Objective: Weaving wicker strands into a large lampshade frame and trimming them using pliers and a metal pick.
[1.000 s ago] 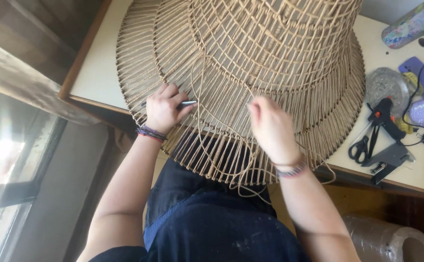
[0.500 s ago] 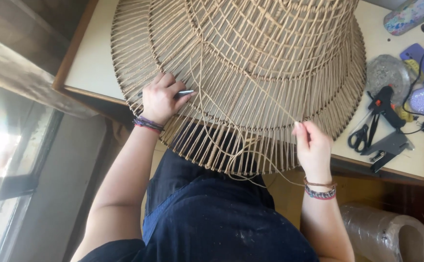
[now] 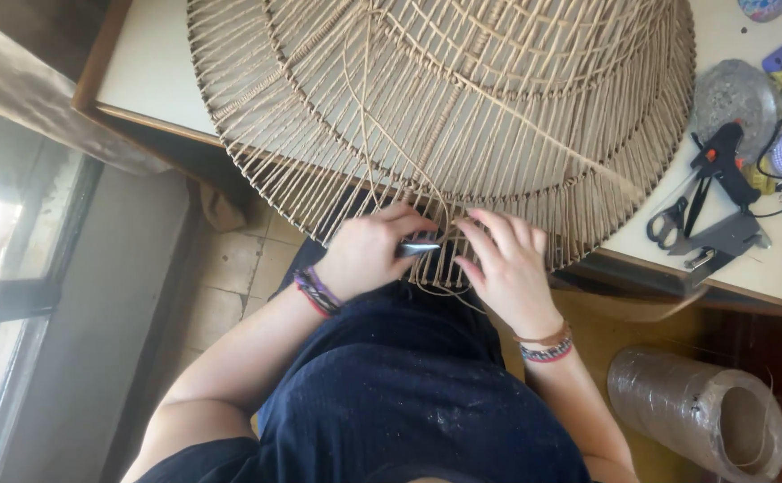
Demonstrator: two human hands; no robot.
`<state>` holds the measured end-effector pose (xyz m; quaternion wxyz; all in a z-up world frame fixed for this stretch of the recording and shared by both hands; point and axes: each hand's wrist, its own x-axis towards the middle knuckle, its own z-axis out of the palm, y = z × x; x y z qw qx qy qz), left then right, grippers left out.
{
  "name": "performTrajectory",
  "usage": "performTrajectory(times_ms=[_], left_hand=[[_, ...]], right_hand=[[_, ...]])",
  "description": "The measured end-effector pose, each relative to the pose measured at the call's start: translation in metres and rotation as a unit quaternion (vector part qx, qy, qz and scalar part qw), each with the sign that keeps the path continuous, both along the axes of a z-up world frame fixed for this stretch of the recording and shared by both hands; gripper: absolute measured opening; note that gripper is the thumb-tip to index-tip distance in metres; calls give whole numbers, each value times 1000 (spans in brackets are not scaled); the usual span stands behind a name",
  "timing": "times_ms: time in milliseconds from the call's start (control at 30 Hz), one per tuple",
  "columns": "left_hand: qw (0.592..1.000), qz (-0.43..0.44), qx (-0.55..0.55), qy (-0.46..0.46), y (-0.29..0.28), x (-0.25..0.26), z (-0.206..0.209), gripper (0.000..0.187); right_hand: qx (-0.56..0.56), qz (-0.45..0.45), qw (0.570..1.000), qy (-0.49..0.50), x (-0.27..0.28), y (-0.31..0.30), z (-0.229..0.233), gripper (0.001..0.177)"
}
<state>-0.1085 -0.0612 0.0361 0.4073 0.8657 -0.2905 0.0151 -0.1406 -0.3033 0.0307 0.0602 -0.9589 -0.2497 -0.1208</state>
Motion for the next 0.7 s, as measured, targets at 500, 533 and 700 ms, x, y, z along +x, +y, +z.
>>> performTrajectory(times_ms=[500,533,700], left_hand=[[971,7,-234,53,10,21,-5,13],[971,8,-233,52,6,17,-2,13],[959,-46,-270,79,-9,3,23,13]], right_hand=[[414,20,910,23,67,-20,38,9],[415,21,909,22,65,-16,43,9],[438,72,892,86,63,0,57,13]])
